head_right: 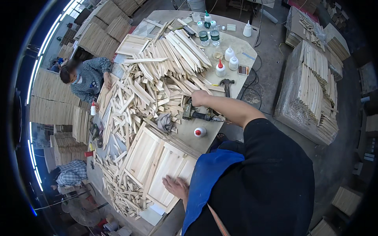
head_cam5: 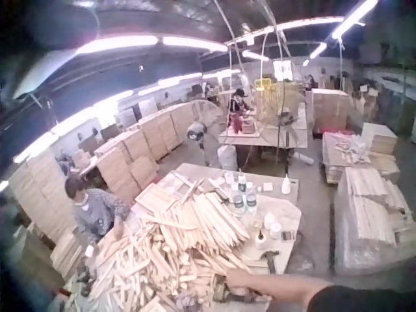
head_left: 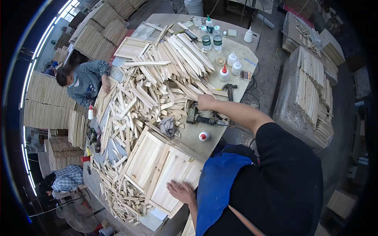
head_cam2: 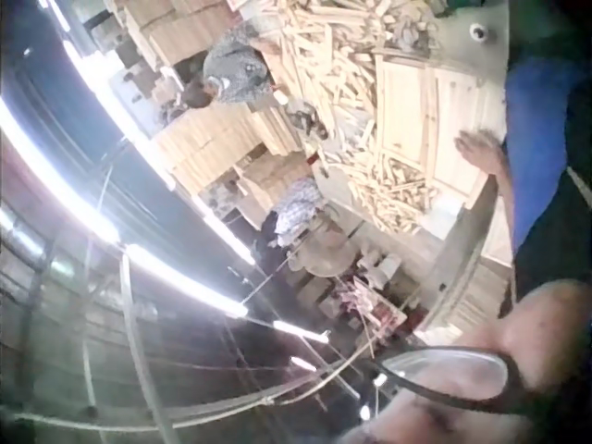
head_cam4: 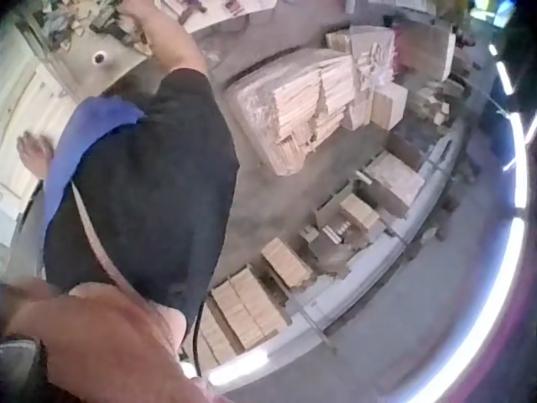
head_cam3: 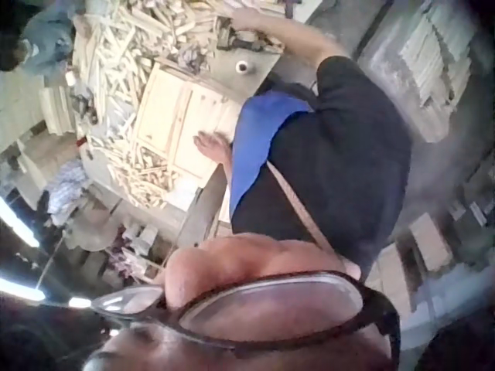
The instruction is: Assembling wooden panels by gluing and nailing diagonal braces onto rectangular frames.
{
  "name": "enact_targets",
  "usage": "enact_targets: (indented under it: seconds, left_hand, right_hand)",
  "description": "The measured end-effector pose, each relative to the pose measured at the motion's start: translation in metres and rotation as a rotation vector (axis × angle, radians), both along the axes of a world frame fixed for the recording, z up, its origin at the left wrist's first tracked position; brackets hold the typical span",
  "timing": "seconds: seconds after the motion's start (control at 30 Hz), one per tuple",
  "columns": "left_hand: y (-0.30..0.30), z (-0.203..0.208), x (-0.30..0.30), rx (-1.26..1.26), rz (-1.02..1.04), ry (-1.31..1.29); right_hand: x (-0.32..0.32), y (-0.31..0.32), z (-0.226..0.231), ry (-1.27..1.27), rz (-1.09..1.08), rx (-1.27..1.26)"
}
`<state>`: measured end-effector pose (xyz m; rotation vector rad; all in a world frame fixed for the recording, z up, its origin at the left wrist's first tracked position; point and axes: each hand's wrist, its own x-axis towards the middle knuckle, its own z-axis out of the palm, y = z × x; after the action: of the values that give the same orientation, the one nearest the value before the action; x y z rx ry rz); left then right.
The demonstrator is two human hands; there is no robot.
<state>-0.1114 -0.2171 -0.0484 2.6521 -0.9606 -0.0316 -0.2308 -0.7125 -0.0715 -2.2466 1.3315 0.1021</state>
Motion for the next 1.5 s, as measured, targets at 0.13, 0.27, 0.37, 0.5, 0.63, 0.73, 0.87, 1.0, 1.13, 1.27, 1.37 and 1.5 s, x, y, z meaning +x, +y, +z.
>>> enact_targets:
  seconds: [0.13, 0.27, 0.37, 0.5, 0.63, 0.73, 0.87, 1.0, 1.13, 1.27, 1.37, 1.5]
  left_hand:
    - [-0.004, 0.018, 0.001, -0.066, -0.017, 0.108]
    - [-0.050, 0.078, 0.002, -0.371, 0.032, 0.619]
    - [-0.111, 0.101, 0.013, -0.700, -0.084, 1.111]
    - [-0.165, 0.148, 0.037, -1.122, -0.054, 1.555]
    - [-0.129, 0.161, 0.078, -1.144, -0.108, 1.473]
    - [-0.103, 0.148, 0.096, -1.069, -0.080, 1.422]
    - [-0.062, 0.113, 0.106, -0.916, 0.052, 1.441]
    - [-0.046, 0.087, 0.108, -0.816, 0.183, 1.346]
    - [-0.032, 0.060, 0.116, -0.729, 0.292, 1.336]
    - [-0.024, 0.030, 0.125, -0.609, 0.291, 1.259]
    - [-0.020, 0.008, 0.125, -0.615, 0.275, 1.138]
    - [-0.018, 0.012, 0.107, -0.557, 0.273, 0.769]
  right_hand:
    - [-0.051, 0.042, 0.025, -0.504, -0.168, 1.180]
    - [-0.079, 0.137, 0.118, -0.730, 0.014, 1.639]
    - [-0.050, 0.182, 0.128, -0.773, 0.431, 1.322]
    - [0.008, 0.226, 0.114, -0.601, 0.690, 1.169]
    - [0.008, 0.244, 0.104, -0.623, 0.624, 0.906]
    - [-0.023, 0.230, 0.070, -0.678, 0.133, 1.118]
    - [-0.090, 0.201, -0.002, -0.652, -0.613, 1.181]
    - [-0.104, 0.188, -0.070, -0.687, -0.947, 1.486]
    - [-0.073, 0.181, -0.104, -0.702, -1.136, 1.799]
    - [-0.037, 0.185, -0.099, -0.645, -1.198, 1.808]
    - [-0.025, 0.182, -0.112, -0.932, -1.258, 1.737]
    - [-0.024, 0.178, -0.121, -0.975, -1.388, 1.778]
